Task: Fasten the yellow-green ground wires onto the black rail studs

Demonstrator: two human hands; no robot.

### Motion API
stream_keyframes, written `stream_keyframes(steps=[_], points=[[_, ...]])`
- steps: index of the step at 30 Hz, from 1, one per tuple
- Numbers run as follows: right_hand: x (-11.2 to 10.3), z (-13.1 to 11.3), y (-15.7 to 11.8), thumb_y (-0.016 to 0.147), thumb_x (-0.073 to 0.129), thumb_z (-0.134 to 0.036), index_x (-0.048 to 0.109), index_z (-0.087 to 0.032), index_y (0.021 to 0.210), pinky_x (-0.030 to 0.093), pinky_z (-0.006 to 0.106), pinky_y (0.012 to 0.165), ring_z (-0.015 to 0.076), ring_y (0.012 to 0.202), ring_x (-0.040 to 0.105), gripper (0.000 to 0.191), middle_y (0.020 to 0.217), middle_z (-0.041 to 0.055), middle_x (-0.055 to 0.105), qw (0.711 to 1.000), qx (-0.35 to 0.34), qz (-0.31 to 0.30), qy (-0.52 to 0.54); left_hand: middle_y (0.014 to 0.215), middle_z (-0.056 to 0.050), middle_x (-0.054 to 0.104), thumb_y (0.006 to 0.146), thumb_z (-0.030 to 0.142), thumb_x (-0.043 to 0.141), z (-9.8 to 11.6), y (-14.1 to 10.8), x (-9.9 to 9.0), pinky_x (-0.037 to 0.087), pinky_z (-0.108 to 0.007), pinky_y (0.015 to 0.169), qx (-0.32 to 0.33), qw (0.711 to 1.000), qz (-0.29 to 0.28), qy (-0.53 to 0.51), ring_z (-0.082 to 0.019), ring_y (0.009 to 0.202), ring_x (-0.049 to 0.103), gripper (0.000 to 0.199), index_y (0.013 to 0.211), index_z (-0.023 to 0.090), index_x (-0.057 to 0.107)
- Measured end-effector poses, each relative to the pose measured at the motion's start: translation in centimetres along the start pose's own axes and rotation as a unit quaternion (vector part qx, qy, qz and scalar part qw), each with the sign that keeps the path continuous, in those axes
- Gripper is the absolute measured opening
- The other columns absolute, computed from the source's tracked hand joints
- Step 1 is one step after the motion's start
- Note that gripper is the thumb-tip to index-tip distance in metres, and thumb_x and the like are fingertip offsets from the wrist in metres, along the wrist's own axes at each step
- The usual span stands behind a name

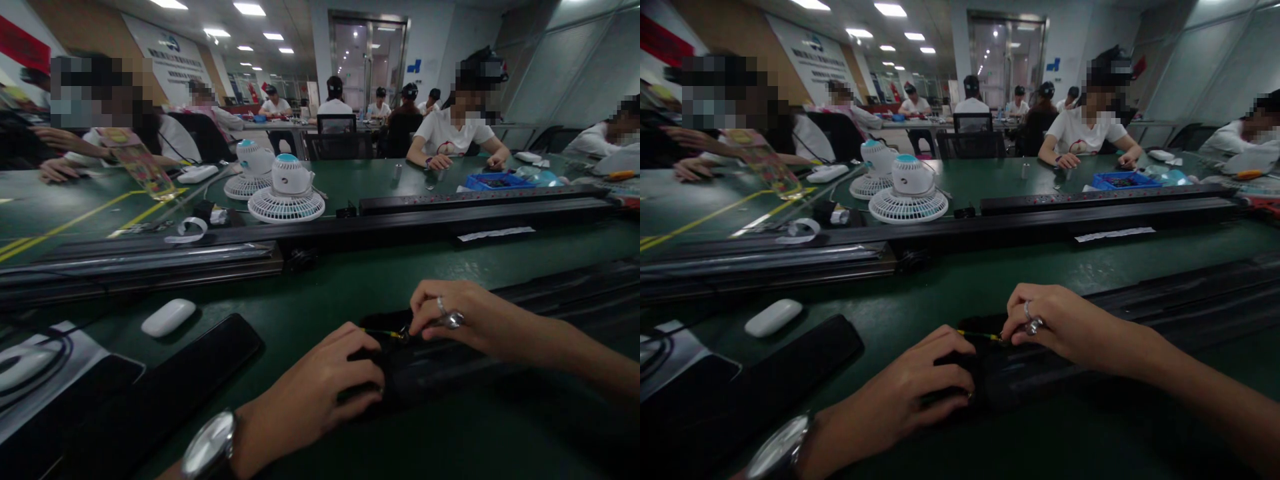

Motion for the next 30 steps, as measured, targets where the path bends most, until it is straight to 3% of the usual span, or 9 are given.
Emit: stream_keyframes(steps=[3, 7, 10, 17, 25, 30], points=[[-0.2, 0.6, 0.1, 0.098, 0.064, -0.022, 0.078, -0.025, 0.104, 0.053, 0.027, 0.08, 0.0168, 0.089, 0.069, 0.015, 0.103, 0.0041, 0.07, 0.999, 0.009, 0.003, 0.031, 0.121, -0.007, 0.06, 0.097, 0.019, 0.064, 0.0, 0.1, -0.1, 0.051, -0.036, 0.094, 0.003, 1.0, -0.001, -0.002, -0.021, 0.111, 0.054, 0.011, 0.105, 0.023, 0.07], [-0.2, 1.3, 0.3, 0.098, 0.064, -0.029, 0.077, -0.02, 0.095, 0.053, 0.024, 0.061, 0.0146, 0.066, 0.069, 0.017, 0.077, 0.0013, 0.073, 0.986, 0.092, 0.12, 0.074, 0.12, -0.006, 0.061, 0.096, 0.019, 0.065, 0.1, 0.2, -0.3, 0.052, -0.035, 0.092, -0.005, 1.0, -0.004, -0.004, -0.02, 0.111, 0.055, 0.011, 0.104, 0.023, 0.07], [0.2, 1.2, 0.4, 0.098, 0.064, -0.033, 0.075, -0.017, 0.091, 0.052, 0.023, 0.054, 0.0137, 0.057, 0.069, 0.021, 0.07, 0.0011, 0.073, 0.972, 0.127, 0.17, 0.098, 0.119, -0.005, 0.061, 0.095, 0.018, 0.066, 0.1, 0.2, -0.3, 0.052, -0.034, 0.092, -0.006, 1.0, -0.004, -0.007, -0.02, 0.11, 0.056, 0.01, 0.104, 0.023, 0.069], [1.6, 0.2, 0.0, 0.091, 0.074, -0.032, 0.078, -0.022, 0.089, 0.048, 0.023, 0.054, 0.0126, 0.058, 0.069, 0.011, 0.072, -0.0019, 0.076, 0.984, 0.046, 0.169, -0.038, 0.124, -0.006, 0.059, 0.096, 0.02, 0.065, -0.1, 0.1, -0.1, 0.05, -0.037, 0.095, -0.01, 1.0, -0.01, -0.004, -0.021, 0.113, 0.054, 0.011, 0.106, 0.023, 0.069], [1.9, -0.1, -0.1, 0.092, 0.074, -0.032, 0.076, -0.021, 0.087, 0.05, 0.025, 0.06, 0.0153, 0.066, 0.073, 0.012, 0.081, 0.0, 0.08, 0.985, 0.036, 0.162, -0.054, 0.123, -0.007, 0.06, 0.095, 0.018, 0.066, -0.2, 0.0, 0.0, 0.05, -0.036, 0.096, -0.006, 1.0, -0.007, -0.005, -0.021, 0.112, 0.054, 0.012, 0.106, 0.022, 0.069], [2.3, -0.3, 0.1, 0.095, 0.071, -0.032, 0.074, -0.019, 0.088, 0.05, 0.026, 0.066, 0.0155, 0.067, 0.072, 0.014, 0.08, -0.0001, 0.078, 0.984, -0.009, 0.159, -0.083, 0.122, -0.005, 0.06, 0.093, 0.024, 0.07, -0.4, -0.1, 0.2, 0.05, -0.036, 0.095, -0.013, 1.0, -0.01, -0.007, -0.021, 0.113, 0.053, 0.015, 0.108, 0.023, 0.067]])
Point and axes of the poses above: each hand's wrist, its own y-axis towards the middle knuckle, its own x-axis out of the palm, z = x × y, the point moved 2 cm from there along y, towards the middle knuckle
